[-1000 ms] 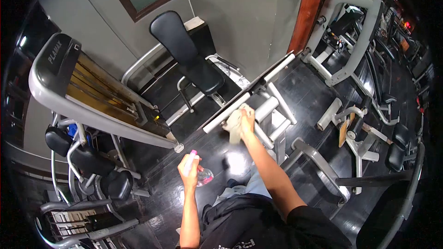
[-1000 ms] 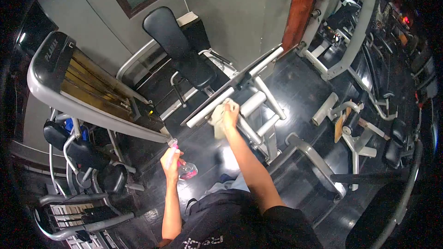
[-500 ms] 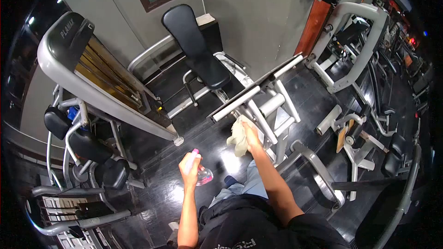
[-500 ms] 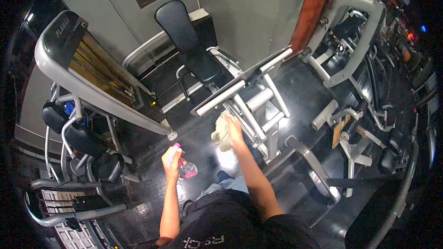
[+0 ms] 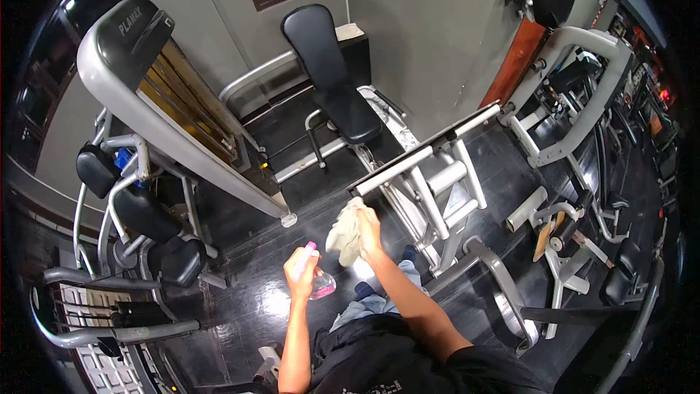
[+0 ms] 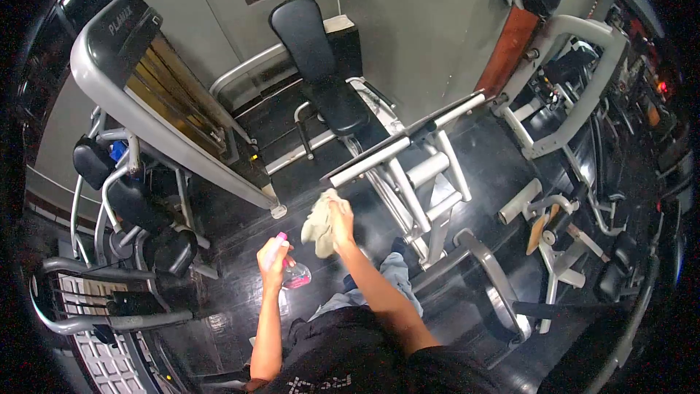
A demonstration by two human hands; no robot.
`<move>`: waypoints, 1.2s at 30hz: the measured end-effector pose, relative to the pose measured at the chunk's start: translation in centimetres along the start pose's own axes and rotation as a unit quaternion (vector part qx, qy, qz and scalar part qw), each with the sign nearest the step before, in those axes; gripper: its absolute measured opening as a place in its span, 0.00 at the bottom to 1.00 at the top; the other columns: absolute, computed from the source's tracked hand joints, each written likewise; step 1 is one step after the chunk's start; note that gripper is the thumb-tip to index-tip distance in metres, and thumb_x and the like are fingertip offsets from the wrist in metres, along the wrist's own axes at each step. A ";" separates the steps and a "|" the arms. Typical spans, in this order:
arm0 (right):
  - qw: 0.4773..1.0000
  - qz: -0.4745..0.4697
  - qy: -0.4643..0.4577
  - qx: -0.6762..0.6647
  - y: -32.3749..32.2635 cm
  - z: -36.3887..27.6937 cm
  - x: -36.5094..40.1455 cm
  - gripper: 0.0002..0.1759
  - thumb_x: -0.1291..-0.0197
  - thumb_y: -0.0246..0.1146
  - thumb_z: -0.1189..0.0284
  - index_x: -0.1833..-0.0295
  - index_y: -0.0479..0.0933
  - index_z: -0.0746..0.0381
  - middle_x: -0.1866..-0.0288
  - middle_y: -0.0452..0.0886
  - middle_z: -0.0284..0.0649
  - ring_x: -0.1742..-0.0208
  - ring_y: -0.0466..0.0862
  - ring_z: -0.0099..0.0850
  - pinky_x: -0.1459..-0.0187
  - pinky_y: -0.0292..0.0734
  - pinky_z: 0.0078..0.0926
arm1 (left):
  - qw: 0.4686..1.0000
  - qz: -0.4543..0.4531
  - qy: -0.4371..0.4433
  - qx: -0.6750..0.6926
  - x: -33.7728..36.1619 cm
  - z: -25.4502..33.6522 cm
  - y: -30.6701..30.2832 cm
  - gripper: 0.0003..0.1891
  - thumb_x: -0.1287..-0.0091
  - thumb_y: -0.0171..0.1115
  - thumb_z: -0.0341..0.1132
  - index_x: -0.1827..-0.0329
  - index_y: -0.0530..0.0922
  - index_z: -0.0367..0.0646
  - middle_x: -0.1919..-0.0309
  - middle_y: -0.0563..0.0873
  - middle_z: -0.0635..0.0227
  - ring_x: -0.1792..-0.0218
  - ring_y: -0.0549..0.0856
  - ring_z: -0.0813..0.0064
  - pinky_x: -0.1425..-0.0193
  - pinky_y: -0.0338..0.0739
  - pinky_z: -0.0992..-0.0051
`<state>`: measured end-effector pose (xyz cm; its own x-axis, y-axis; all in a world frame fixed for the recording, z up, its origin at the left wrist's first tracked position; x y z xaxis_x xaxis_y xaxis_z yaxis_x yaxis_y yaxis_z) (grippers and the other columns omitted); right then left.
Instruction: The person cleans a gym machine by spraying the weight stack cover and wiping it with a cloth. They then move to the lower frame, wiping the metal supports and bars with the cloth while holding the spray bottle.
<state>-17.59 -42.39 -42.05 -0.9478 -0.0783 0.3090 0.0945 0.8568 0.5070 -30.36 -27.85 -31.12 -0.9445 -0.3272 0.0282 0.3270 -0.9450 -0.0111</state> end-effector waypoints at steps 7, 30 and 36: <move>0.973 0.092 0.003 -0.212 0.6 -1.0 -1.6 0.15 0.27 0.51 0.64 0.45 0.71 0.63 0.53 0.82 0.43 0.54 0.85 0.37 0.50 0.82 0.37 | 1.000 0.020 -0.008 0.005 0.2 -0.3 -1.1 0.12 0.32 0.61 0.36 0.64 0.78 0.33 0.71 0.83 0.61 0.82 0.80 0.75 0.76 0.76 0.76; 0.968 -0.022 0.122 -0.220 1.3 -2.1 -0.4 0.18 0.27 0.51 0.63 0.42 0.76 0.63 0.50 0.83 0.46 0.55 0.86 0.40 0.52 0.85 0.43 | 0.998 0.044 -0.033 0.042 0.4 -1.8 -1.9 0.09 0.31 0.60 0.32 0.61 0.79 0.33 0.71 0.83 0.61 0.83 0.80 0.76 0.76 0.76 0.77; 0.964 -0.052 0.139 -0.222 1.1 -1.4 -0.8 0.16 0.30 0.57 0.66 0.43 0.76 0.63 0.53 0.84 0.44 0.57 0.87 0.37 0.56 0.86 0.38 | 0.996 0.057 -0.052 0.054 0.3 -1.5 -1.7 0.06 0.33 0.63 0.29 0.66 0.80 0.34 0.73 0.82 0.66 0.82 0.80 0.80 0.76 0.74 0.79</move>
Point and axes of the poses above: each hand's wrist, its own x-axis away from the middle knuckle, its own y-axis out of the palm, z = x × y, the point moved 3 cm from there along -x, towards the middle knuckle
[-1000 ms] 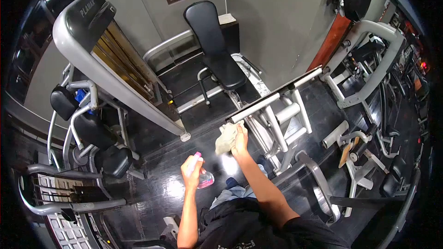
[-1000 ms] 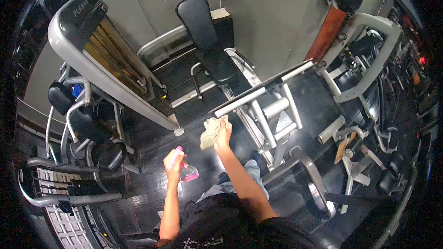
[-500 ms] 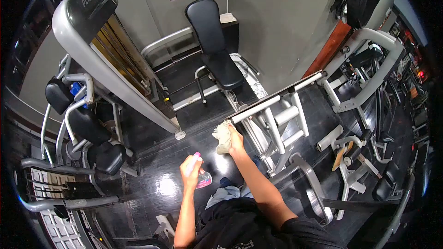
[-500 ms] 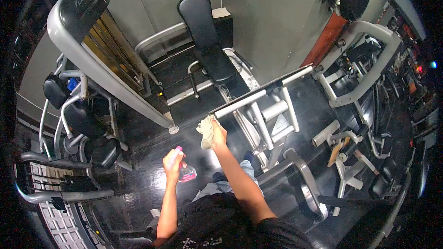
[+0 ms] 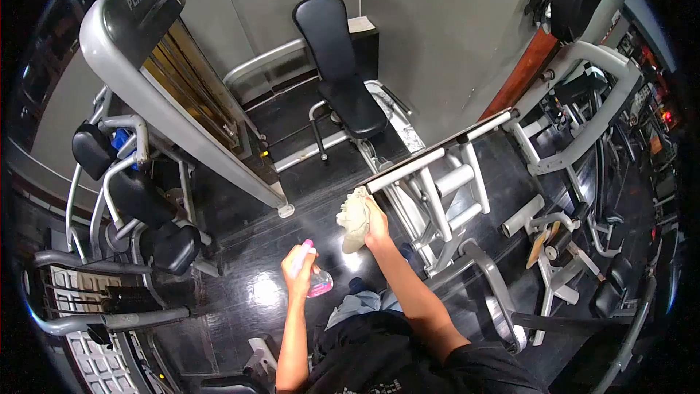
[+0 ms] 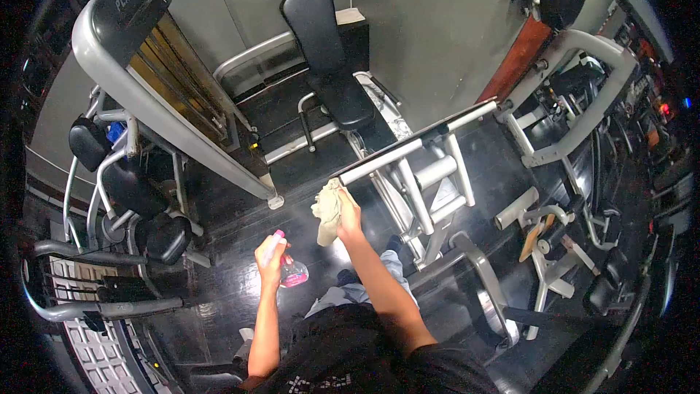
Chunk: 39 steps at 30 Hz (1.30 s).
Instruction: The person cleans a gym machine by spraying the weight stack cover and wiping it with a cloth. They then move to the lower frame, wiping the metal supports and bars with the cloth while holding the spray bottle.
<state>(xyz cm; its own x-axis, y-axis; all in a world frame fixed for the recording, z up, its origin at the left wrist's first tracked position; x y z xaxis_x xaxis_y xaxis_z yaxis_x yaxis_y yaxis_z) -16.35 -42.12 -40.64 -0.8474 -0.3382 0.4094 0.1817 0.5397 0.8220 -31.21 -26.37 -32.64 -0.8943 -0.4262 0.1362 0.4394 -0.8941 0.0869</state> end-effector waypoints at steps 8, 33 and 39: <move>0.992 0.101 -0.017 0.073 -2.3 -1.7 1.1 0.14 0.32 0.60 0.67 0.47 0.78 0.64 0.56 0.84 0.40 0.58 0.86 0.33 0.56 0.84 0.33 | 0.999 -0.044 0.013 -0.023 -0.2 -0.5 1.3 0.10 0.32 0.62 0.34 0.61 0.79 0.34 0.71 0.83 0.62 0.82 0.80 0.77 0.76 0.76 0.77; 0.774 0.252 -0.268 0.515 -8.1 -19.2 12.6 0.20 0.42 0.70 0.66 0.48 0.75 0.64 0.56 0.85 0.41 0.57 0.84 0.26 0.55 0.78 0.25 | 0.975 -0.154 -0.028 -0.160 -5.8 -2.8 22.7 0.14 0.35 0.63 0.40 0.69 0.82 0.36 0.78 0.81 0.68 0.83 0.79 0.79 0.79 0.74 0.75; 0.750 0.251 -0.247 0.560 -8.4 -20.9 12.0 0.25 0.44 0.73 0.64 0.46 0.74 0.64 0.52 0.84 0.44 0.51 0.83 0.31 0.48 0.76 0.27 | 0.978 -0.131 -0.042 -0.158 -7.6 -4.0 25.2 0.14 0.34 0.63 0.41 0.66 0.82 0.35 0.76 0.82 0.68 0.84 0.79 0.79 0.80 0.73 0.76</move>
Point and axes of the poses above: each hand's wrist, its own x-axis away from the middle knuckle, its own y-axis out of the palm, z = x × y, the point moved 3 cm from there along -x, towards the middle knuckle
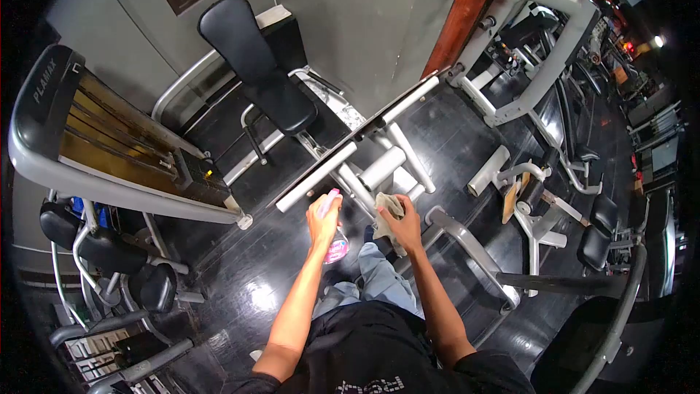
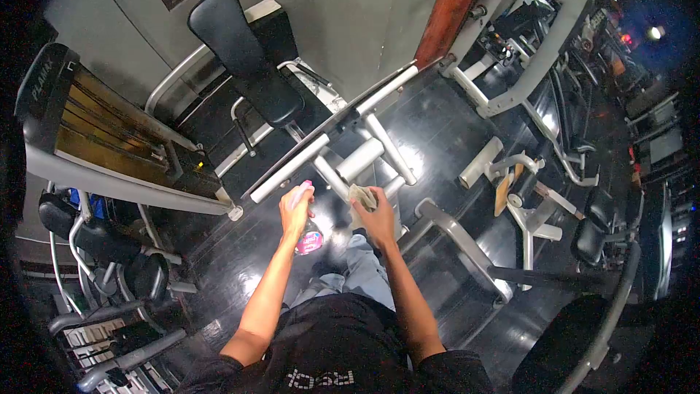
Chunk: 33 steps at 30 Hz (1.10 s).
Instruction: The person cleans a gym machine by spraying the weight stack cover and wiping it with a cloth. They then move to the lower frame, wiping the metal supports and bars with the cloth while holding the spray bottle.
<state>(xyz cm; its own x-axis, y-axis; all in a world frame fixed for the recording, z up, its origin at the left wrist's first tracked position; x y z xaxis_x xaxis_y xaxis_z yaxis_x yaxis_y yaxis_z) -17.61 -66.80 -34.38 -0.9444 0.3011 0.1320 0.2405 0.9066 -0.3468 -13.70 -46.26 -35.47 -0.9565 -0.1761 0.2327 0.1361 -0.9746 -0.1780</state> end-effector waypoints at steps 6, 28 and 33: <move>0.999 -0.009 -0.005 0.030 -0.5 1.6 -1.8 0.26 0.46 0.73 0.64 0.44 0.74 0.63 0.50 0.84 0.46 0.49 0.84 0.34 0.47 0.76 0.29 | 1.000 0.020 -0.007 0.004 -1.7 -0.3 1.4 0.15 0.35 0.63 0.41 0.73 0.80 0.37 0.81 0.79 0.70 0.83 0.79 0.79 0.83 0.75 0.76; 0.971 -0.058 -0.210 0.093 7.3 -2.8 -8.0 0.14 0.47 0.69 0.69 0.54 0.81 0.60 0.57 0.84 0.46 0.55 0.84 0.47 0.53 0.78 0.38 | 0.998 0.035 -0.041 0.040 0.3 -0.3 -0.8 0.10 0.38 0.61 0.35 0.66 0.80 0.35 0.76 0.80 0.67 0.83 0.79 0.77 0.78 0.74 0.74; 0.956 -0.111 -0.211 0.169 5.0 -0.3 -6.3 0.12 0.49 0.69 0.67 0.59 0.81 0.59 0.60 0.84 0.44 0.56 0.83 0.46 0.53 0.77 0.41 | 0.998 0.007 -0.034 0.050 0.7 -1.3 -1.8 0.16 0.34 0.63 0.43 0.63 0.80 0.35 0.73 0.82 0.65 0.84 0.78 0.78 0.79 0.73 0.76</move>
Point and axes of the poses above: each hand's wrist, its own x-axis away from the middle knuckle, its own y-axis out of the palm, z = x × y, the point moved 3 cm from there along -x, towards the middle knuckle
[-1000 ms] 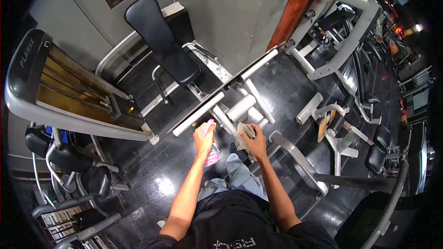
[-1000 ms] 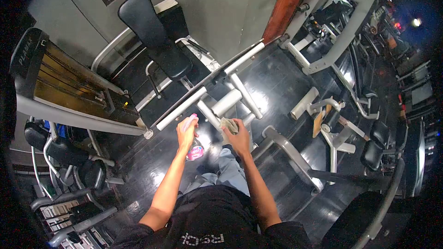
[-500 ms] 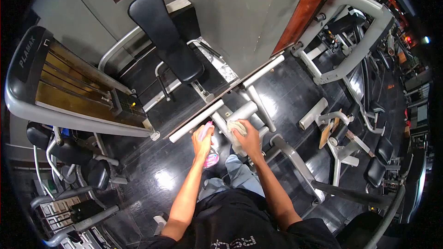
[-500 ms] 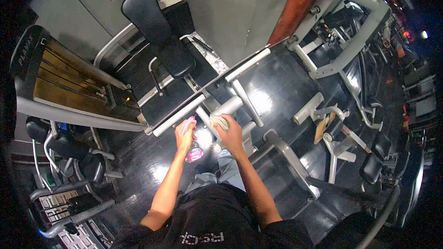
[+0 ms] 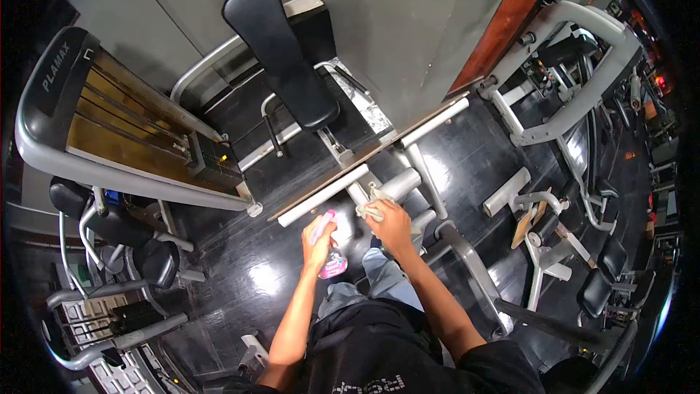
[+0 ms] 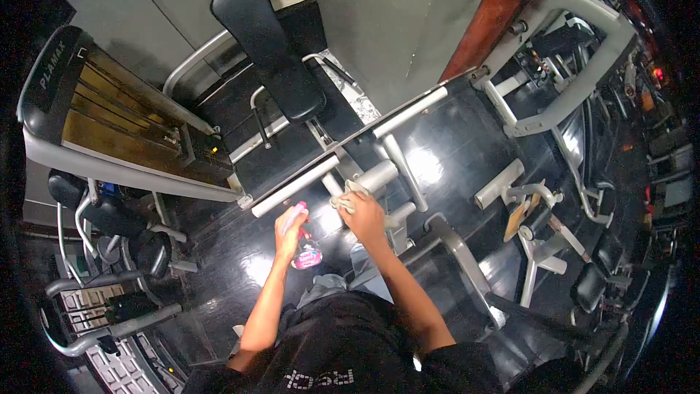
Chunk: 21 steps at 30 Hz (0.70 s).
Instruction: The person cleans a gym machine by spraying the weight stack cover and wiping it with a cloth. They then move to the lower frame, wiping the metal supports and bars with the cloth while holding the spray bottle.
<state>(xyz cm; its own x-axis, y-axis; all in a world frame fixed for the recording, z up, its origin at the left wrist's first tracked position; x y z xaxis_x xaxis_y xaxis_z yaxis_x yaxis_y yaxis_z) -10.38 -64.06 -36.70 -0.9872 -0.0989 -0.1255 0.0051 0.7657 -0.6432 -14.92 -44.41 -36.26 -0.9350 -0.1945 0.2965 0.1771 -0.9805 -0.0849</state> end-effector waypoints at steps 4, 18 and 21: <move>0.999 0.040 0.005 -0.003 0.5 -0.3 -1.2 0.13 0.49 0.69 0.67 0.57 0.81 0.60 0.59 0.85 0.45 0.55 0.83 0.47 0.53 0.77 0.41 | 0.999 0.028 -0.003 0.020 0.5 1.0 -0.1 0.10 0.38 0.61 0.35 0.68 0.79 0.35 0.78 0.79 0.68 0.85 0.78 0.78 0.78 0.71 0.75; 0.994 0.072 0.032 -0.080 1.9 -0.1 -2.6 0.14 0.46 0.69 0.70 0.54 0.81 0.59 0.56 0.84 0.46 0.53 0.83 0.46 0.52 0.77 0.37 | 1.000 -0.011 -0.001 0.013 1.0 -0.8 -1.0 0.14 0.33 0.63 0.41 0.63 0.80 0.37 0.73 0.82 0.66 0.83 0.78 0.78 0.78 0.74 0.77; 1.000 0.023 -0.012 0.010 0.3 -0.3 -0.2 0.15 0.49 0.70 0.70 0.53 0.81 0.55 0.55 0.83 0.43 0.51 0.81 0.46 0.53 0.76 0.41 | 1.000 -0.013 0.013 0.021 1.1 -0.4 -0.8 0.14 0.33 0.63 0.41 0.64 0.79 0.36 0.72 0.82 0.66 0.83 0.78 0.78 0.77 0.74 0.77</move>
<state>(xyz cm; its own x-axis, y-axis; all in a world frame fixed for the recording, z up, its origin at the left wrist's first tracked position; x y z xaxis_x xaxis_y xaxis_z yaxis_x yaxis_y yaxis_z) -10.27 -63.61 -36.66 -0.9818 -0.0783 -0.1729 0.0541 0.7575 -0.6506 -16.23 -43.81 -36.27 -0.9471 -0.1689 0.2728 0.1652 -0.9856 -0.0367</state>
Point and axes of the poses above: each hand's wrist, its own x-axis away from the middle knuckle, its own y-axis out of the palm, z = x × y, the point moved 3 cm from there along -x, towards the middle knuckle
